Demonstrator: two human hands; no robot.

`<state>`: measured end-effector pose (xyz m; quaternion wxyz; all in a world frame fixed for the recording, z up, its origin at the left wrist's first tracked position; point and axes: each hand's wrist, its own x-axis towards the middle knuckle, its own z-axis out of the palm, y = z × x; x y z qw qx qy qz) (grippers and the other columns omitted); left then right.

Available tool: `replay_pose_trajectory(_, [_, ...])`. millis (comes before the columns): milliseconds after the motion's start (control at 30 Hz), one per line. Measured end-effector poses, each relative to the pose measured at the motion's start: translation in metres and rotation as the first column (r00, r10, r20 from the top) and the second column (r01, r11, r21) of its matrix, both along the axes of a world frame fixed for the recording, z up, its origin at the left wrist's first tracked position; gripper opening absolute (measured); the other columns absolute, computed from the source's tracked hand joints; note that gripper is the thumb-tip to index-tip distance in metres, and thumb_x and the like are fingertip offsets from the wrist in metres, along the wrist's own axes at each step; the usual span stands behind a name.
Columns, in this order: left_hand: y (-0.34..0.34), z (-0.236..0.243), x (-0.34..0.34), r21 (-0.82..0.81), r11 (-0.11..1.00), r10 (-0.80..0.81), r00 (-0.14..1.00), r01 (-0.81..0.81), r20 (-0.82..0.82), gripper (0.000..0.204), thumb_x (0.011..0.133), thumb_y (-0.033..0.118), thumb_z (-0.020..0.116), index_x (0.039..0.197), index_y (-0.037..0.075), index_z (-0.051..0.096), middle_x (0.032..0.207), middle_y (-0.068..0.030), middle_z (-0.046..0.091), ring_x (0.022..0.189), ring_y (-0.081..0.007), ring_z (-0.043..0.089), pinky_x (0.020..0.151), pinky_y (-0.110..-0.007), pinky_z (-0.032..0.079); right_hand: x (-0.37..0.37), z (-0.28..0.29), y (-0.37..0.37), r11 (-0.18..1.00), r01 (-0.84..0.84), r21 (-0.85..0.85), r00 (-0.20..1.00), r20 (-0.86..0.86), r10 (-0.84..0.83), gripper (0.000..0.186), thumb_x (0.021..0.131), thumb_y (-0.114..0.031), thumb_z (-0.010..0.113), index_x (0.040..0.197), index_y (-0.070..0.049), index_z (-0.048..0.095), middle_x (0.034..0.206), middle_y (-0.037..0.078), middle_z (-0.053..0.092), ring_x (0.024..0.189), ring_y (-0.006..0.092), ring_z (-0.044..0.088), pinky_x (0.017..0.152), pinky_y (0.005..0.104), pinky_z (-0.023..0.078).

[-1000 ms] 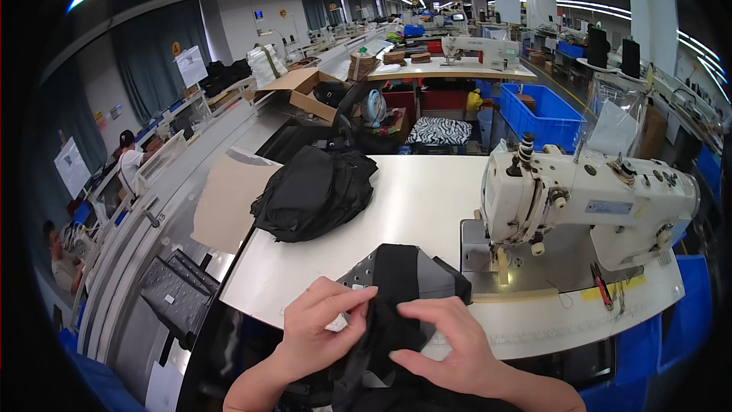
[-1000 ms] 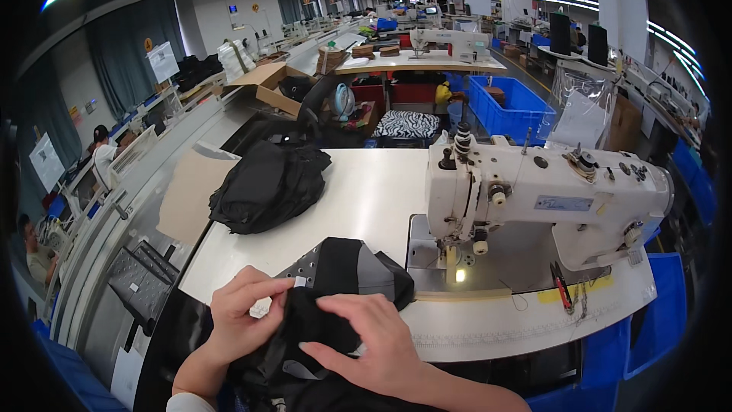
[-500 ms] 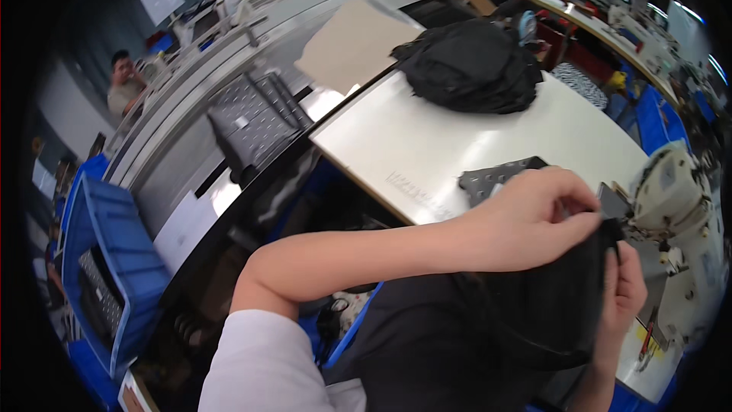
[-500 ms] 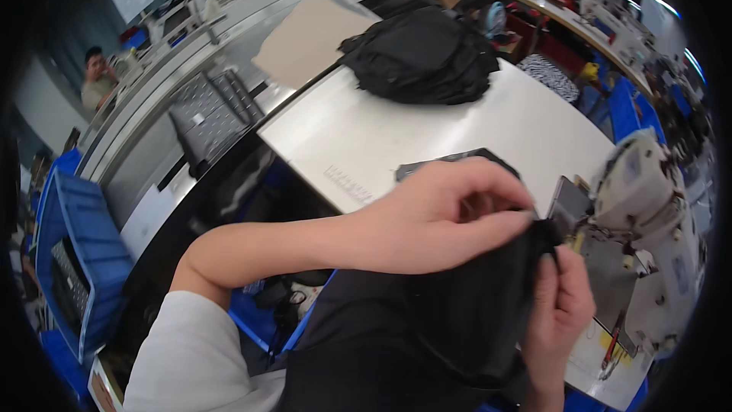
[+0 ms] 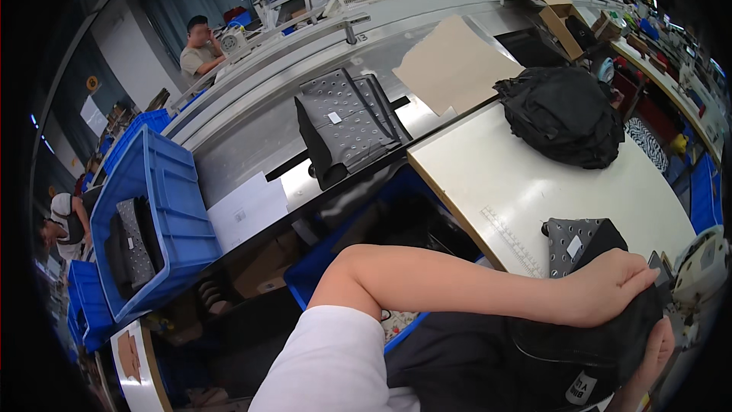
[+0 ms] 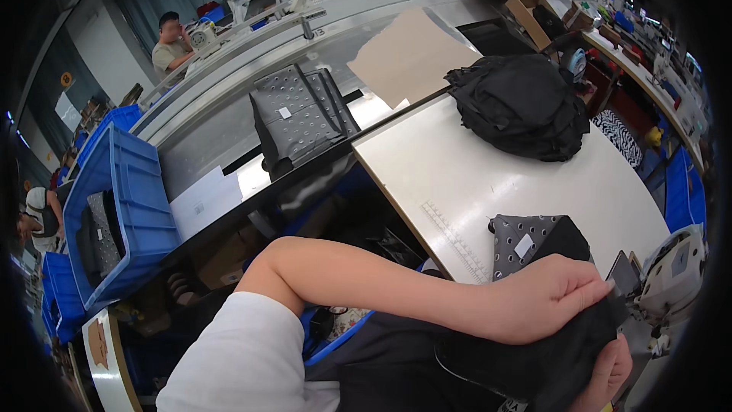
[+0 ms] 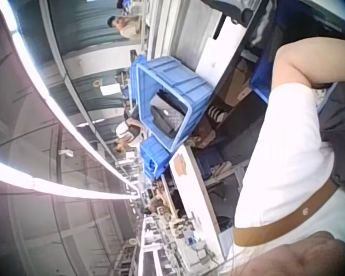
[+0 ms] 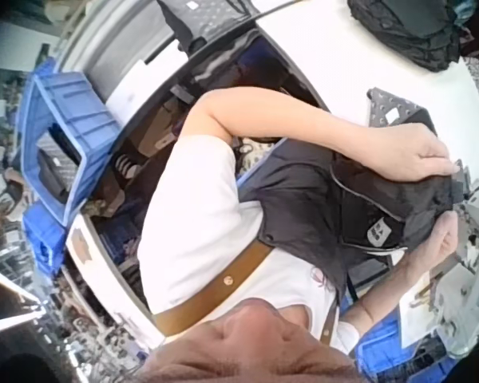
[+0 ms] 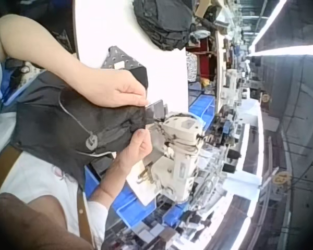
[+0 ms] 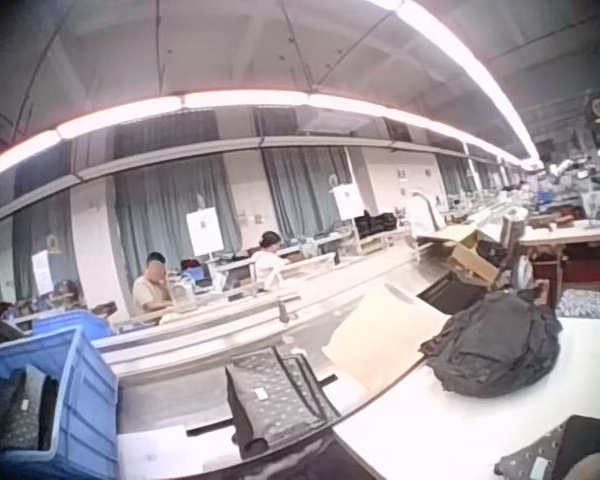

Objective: The person aligns fabric pieces by hand, feeds them through the sewing machine, and then rests their hands while watching a coworker deliver white materials.

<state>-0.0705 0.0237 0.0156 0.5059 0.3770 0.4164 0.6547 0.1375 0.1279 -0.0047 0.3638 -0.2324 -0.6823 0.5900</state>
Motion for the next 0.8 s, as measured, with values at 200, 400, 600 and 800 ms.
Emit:
replay_pose_trajectory(200, [-0.014, 0.001, -0.031, 0.726, 0.660, 0.741, -0.012, 0.195, -0.671, 0.025, 0.089, 0.029, 0.067, 0.079, 0.007, 0.058, 0.064, -0.0029, 0.047, 0.057, -0.0185, 0.054, 0.044, -0.032, 0.039, -0.013, 0.028, -0.035, 0.755, -0.051, 0.654, 0.946, 0.275, -0.174, 0.033, 0.102, -0.023, 0.049, 0.081, 0.002, 0.057, 0.063, 0.005, 0.046, 0.058, 0.0119, 0.041, 0.058, 0.0252, 0.034])
replay_pose_trajectory(400, [-0.068, 0.036, -0.015, -0.057, 0.987, -0.162, 0.888, 0.152, -0.430, 0.024, 0.101, 0.019, 0.055, 0.090, 0.001, 0.064, 0.074, 0.0021, 0.052, 0.069, -0.0043, 0.046, 0.061, -0.023, 0.038, -0.014, 0.064, -0.059, 0.704, -0.292, 0.648, 0.947, 0.301, 0.116, 0.007, 0.086, -0.002, 0.063, 0.081, 0.000, 0.059, 0.074, 0.014, 0.057, 0.064, 0.0298, 0.056, 0.061, 0.0362, 0.045])
replay_pose_trajectory(600, [-0.075, 0.023, -0.015, -0.305, 0.893, -0.416, 0.864, 0.331, -0.284, 0.024, 0.093, 0.027, 0.069, 0.098, 0.004, 0.070, 0.076, 0.0039, 0.063, 0.071, -0.0004, 0.052, 0.061, -0.018, 0.039, -0.011, 0.064, -0.054, 0.773, -0.487, 0.406, 0.873, 0.259, 0.414, 0.015, 0.086, -0.004, 0.063, 0.074, 0.000, 0.055, 0.064, 0.013, 0.048, 0.055, 0.0321, 0.049, 0.051, 0.0381, 0.038])
replay_pose_trajectory(800, [-0.080, 0.006, -0.019, -0.155, 0.955, -0.296, 0.860, 0.254, -0.415, 0.027, 0.093, 0.021, 0.069, 0.111, 0.002, 0.069, 0.096, -0.0076, 0.073, 0.088, -0.0074, 0.064, 0.078, -0.022, 0.048, -0.032, 0.042, -0.010, 0.781, -0.593, 0.196, 0.793, 0.309, 0.525, 0.020, 0.095, -0.008, 0.054, 0.087, 0.000, 0.070, 0.081, 0.007, 0.068, 0.078, 0.0200, 0.065, 0.069, 0.0301, 0.050])
